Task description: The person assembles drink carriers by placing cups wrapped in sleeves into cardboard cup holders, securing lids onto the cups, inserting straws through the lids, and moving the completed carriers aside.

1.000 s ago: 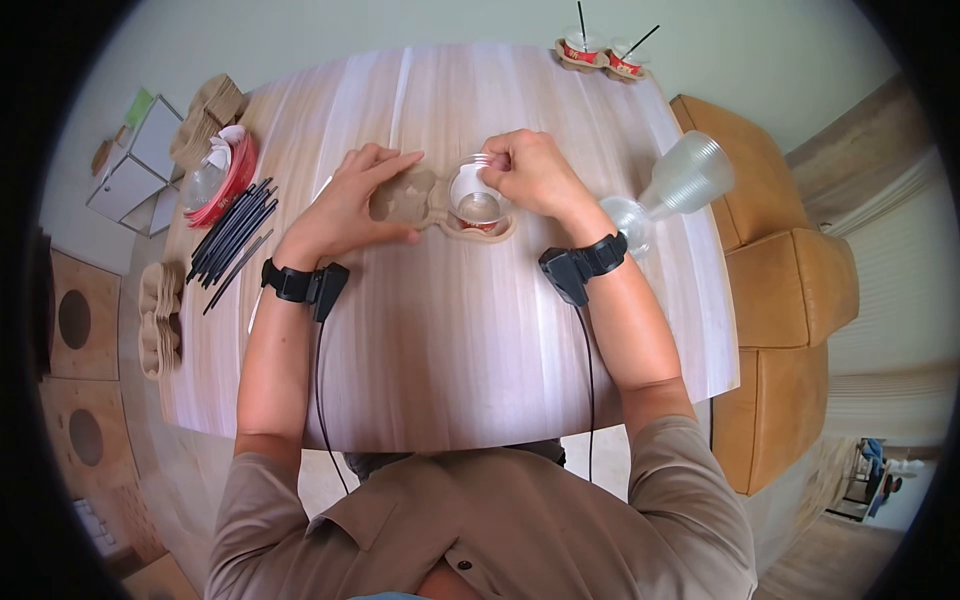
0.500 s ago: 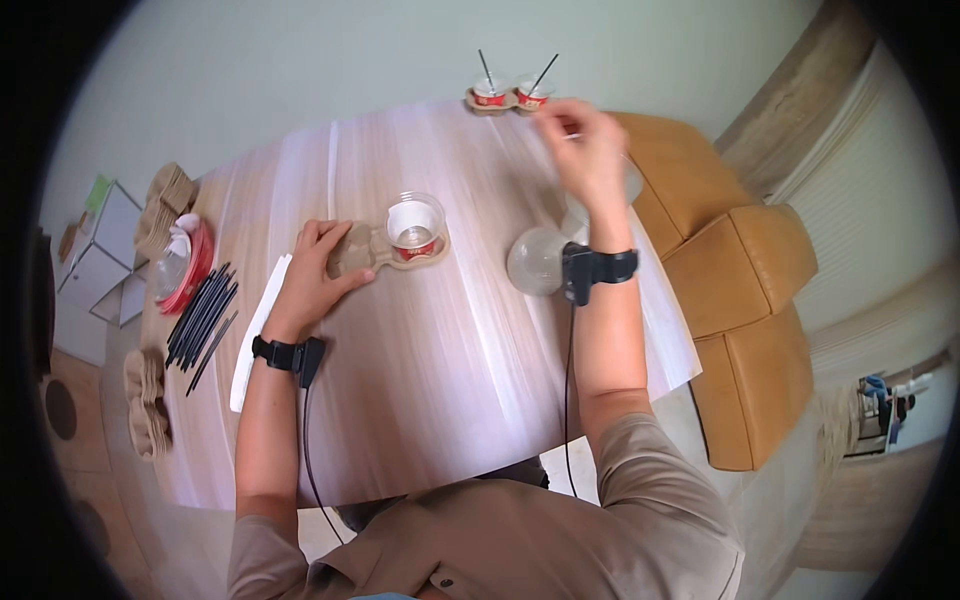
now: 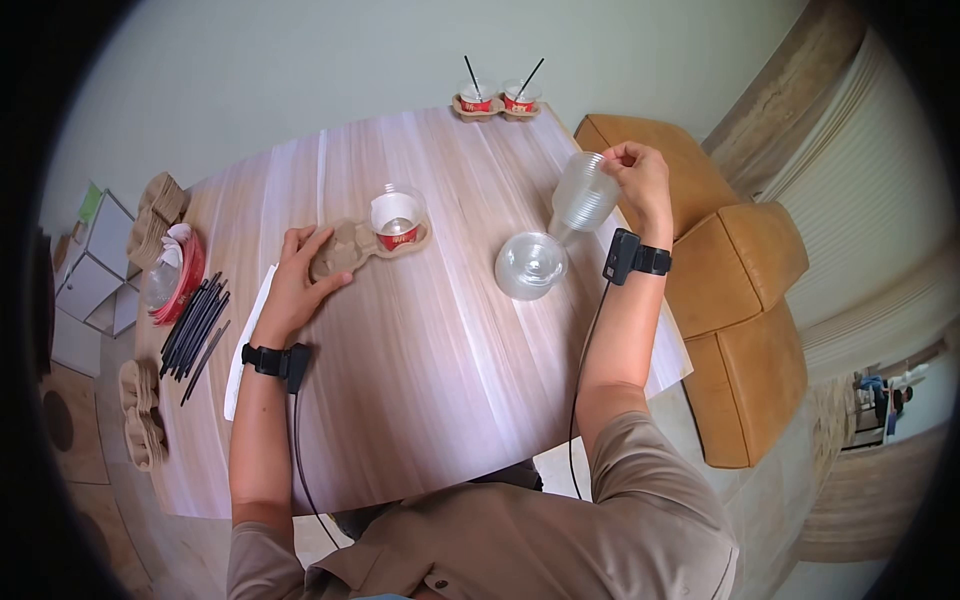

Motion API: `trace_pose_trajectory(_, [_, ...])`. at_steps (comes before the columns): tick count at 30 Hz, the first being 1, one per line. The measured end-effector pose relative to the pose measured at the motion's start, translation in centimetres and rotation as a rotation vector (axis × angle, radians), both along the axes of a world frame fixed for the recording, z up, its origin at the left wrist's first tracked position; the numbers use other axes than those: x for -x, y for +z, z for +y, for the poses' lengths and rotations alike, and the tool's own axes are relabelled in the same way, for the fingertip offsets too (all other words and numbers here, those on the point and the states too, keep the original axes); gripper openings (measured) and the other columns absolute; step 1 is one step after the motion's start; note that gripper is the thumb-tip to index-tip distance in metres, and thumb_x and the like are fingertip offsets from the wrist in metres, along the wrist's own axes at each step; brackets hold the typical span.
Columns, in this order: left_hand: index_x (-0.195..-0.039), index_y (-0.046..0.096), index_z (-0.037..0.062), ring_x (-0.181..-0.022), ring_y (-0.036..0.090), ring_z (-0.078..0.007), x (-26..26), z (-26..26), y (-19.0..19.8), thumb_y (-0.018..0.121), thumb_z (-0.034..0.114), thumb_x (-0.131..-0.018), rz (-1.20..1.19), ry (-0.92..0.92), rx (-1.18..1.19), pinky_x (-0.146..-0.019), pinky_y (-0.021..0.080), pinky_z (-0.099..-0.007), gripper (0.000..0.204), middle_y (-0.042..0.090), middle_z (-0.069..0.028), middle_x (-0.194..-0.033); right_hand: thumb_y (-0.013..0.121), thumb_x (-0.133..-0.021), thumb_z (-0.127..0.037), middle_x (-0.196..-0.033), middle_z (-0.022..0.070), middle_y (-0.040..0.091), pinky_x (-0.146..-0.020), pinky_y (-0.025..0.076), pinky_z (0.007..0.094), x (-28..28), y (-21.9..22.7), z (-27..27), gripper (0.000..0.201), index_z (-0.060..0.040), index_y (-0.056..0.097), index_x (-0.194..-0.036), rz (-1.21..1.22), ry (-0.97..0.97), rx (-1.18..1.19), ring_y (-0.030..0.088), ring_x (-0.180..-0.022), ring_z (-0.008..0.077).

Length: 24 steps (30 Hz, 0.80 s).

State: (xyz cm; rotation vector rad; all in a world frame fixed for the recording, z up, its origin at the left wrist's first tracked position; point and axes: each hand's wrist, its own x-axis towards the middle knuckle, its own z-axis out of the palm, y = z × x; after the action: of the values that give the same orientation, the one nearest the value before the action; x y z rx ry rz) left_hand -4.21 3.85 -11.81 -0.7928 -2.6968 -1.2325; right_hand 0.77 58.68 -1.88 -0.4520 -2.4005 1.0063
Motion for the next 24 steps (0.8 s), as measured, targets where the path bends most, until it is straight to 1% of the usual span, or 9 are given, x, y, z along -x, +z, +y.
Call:
trace_pose_trajectory(3, [-0.159, 0.061, -0.0003, -0.146, 0.057, -0.04, 0.0, 0.4, -0.8, 0.093, 0.029, -0.093, 0.059, 0.047, 0.044, -0.121, 0.049, -0.0448, 0.079, 0.051, -0.0207, -0.157, 0.083, -0.096, -0.008, -0.09, 0.0072, 0.081, -0.082, 0.059, 0.0341, -0.5, 0.5, -0.9, 0.011, -0.0003, 0.085, -0.103, 0.021, -0.034, 0.003, 0.073, -0.084, 0.0158])
trace_pose_trajectory(11, [-0.159, 0.06, 0.0011, -0.142, 0.059, -0.0455, -0.3, 1.1, -1.3, 0.091, 0.036, -0.096, 0.159, 0.174, 0.019, -0.115, 0.055, -0.048, 0.078, 0.053, -0.0249, -0.152, 0.08, -0.098, -0.01, -0.089, 0.0031, 0.079, -0.079, 0.057, 0.0316, -0.7, 0.4, -0.3, 0.01, -0.0021, 0.085, -0.1, 0.057, 0.0, 0.084, 0.071, -0.084, 0.0129])
trace_pose_trajectory(14, [-0.159, 0.06, 0.0017, -0.139, 0.06, -0.0438, 0.6, -0.7, 0.3, 0.089, 0.038, -0.098, 0.215, 0.118, 0.016, -0.112, 0.056, -0.0472, 0.077, 0.055, -0.0235, -0.147, 0.079, -0.103, -0.011, -0.094, -0.0001, 0.079, -0.081, 0.056, 0.0293, -0.7, 0.1, 1.4, 0.011, -0.0026, 0.085, -0.104, 0.152, 0.094, 0.008, 0.069, -0.089, 0.0094])
trace_pose_trajectory(17, [-0.157, 0.063, 0.0022, -0.13, 0.065, -0.042, 0.1, -4.4, 4.9, 0.089, 0.041, -0.095, -0.008, 0.203, 0.019, -0.107, 0.057, -0.0465, 0.077, 0.061, -0.0226, -0.139, 0.077, -0.108, -0.013, -0.103, 0.0006, 0.08, -0.088, 0.055, 0.0276, -1.7, 2.6, 2.3, 0.014, -0.0004, 0.083, -0.11, 0.221, 0.156, 0.05, 0.069, -0.096, 0.0095])
trace_pose_trajectory(19, [-0.153, 0.067, 0.0014, -0.124, 0.07, -0.0415, -0.2, -6.4, 6.5, 0.091, 0.045, -0.09, -0.105, 0.222, 0.228, -0.104, 0.058, -0.0478, 0.081, 0.066, -0.0223, -0.136, 0.077, -0.109, -0.011, -0.106, -0.0007, 0.078, -0.089, 0.053, 0.0253, -2.3, 4.3, 1.4, 0.012, -0.001, 0.081, -0.115, 0.359, 0.16, 0.023, 0.068, -0.097, 0.0075])
trace_pose_trajectory(20, [-0.145, 0.072, -0.0001, -0.12, 0.073, -0.0416, -0.6, -7.0, 6.4, 0.097, 0.045, -0.081, -0.069, 0.283, 0.323, -0.104, 0.059, -0.048, 0.082, 0.069, -0.0232, -0.136, 0.077, -0.109, -0.013, -0.105, -0.0014, 0.077, -0.087, 0.051, 0.0241, -2.9, 5.4, -0.4, 0.013, -0.0013, 0.081, -0.115, 0.374, 0.115, -0.021, 0.066, -0.096, 0.0063])
trace_pose_trajectory(21, [-0.145, 0.072, -0.0001, -0.12, 0.073, -0.0416, -0.8, -7.0, 6.4, 0.097, 0.045, -0.081, -0.074, 0.296, 0.329, -0.104, 0.059, -0.048, 0.082, 0.069, -0.0232, -0.136, 0.077, -0.109, -0.013, -0.105, -0.0014, 0.077, -0.087, 0.051, 0.0241, -2.5, 5.6, -2.1, 0.013, -0.0013, 0.081, -0.115, 0.371, 0.127, -0.012, 0.066, -0.096, 0.0063])
trace_pose_trajectory(23, [-0.143, 0.073, -0.0005, -0.12, 0.071, -0.0395, -0.9, -6.6, 6.4, 0.1, 0.038, -0.076, -0.234, 0.355, 0.616, -0.105, 0.058, -0.0463, 0.082, 0.068, -0.0204, -0.132, 0.078, -0.11, -0.014, -0.103, -0.0014, 0.076, -0.083, 0.05, 0.0247, -1.8, 6.1, -5.8, 0.014, -0.0018, 0.081, -0.115, 0.433, 0.229, 0.08, 0.065, -0.093, 0.0064])
trace_pose_trajectory(24, [-0.136, 0.076, -0.0003, -0.124, 0.071, -0.0416, -0.3, -6.6, 5.4, 0.102, 0.034, -0.071, -0.239, 0.355, 0.629, -0.107, 0.058, -0.0491, 0.078, 0.07, -0.0222, -0.138, 0.077, -0.11, -0.013, -0.101, -0.0013, 0.075, -0.079, 0.049, 0.0249, -1.4, 5.9, -8.7, 0.013, -0.0021, 0.081, -0.116, 0.356, 0.31, 0.167, 0.063, -0.088, 0.0065])
